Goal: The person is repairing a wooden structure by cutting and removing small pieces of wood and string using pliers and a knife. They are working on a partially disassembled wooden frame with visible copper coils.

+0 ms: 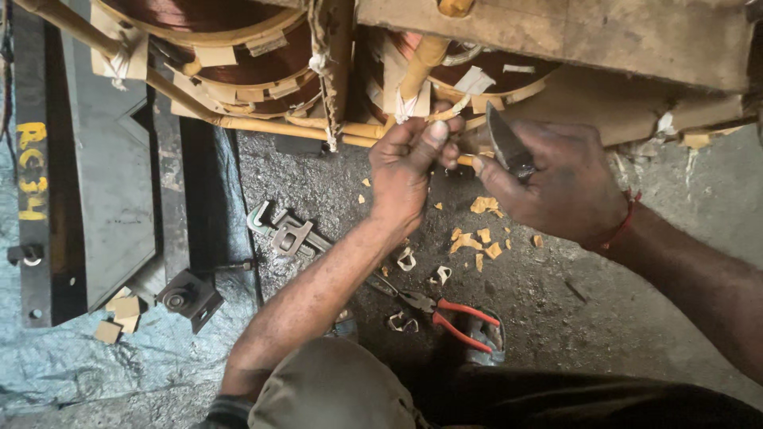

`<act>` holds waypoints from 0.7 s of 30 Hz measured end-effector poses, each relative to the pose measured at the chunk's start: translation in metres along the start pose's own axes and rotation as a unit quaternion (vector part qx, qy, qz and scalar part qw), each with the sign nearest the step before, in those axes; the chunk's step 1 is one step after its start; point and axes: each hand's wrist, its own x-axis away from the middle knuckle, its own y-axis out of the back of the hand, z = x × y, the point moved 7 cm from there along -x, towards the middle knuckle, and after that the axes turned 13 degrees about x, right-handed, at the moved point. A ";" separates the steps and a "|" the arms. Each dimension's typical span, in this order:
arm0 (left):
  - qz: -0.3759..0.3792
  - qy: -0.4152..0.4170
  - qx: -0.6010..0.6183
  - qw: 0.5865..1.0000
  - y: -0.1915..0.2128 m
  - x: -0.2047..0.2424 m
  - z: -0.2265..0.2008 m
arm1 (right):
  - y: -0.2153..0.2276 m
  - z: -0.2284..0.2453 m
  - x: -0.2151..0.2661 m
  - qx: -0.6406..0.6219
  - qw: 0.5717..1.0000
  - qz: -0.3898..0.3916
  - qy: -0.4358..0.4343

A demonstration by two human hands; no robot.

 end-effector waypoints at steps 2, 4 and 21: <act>-0.009 -0.019 -0.050 0.999 0.000 0.002 -0.001 | -0.004 -0.002 -0.002 -0.009 1.000 -0.006 0.004; -0.018 -0.004 -0.006 1.000 -0.004 0.003 0.005 | -0.003 -0.005 -0.004 -0.017 1.000 -0.015 0.009; -0.041 0.032 0.158 0.986 -0.024 0.016 0.002 | -0.003 -0.016 0.001 0.006 1.000 -0.021 -0.005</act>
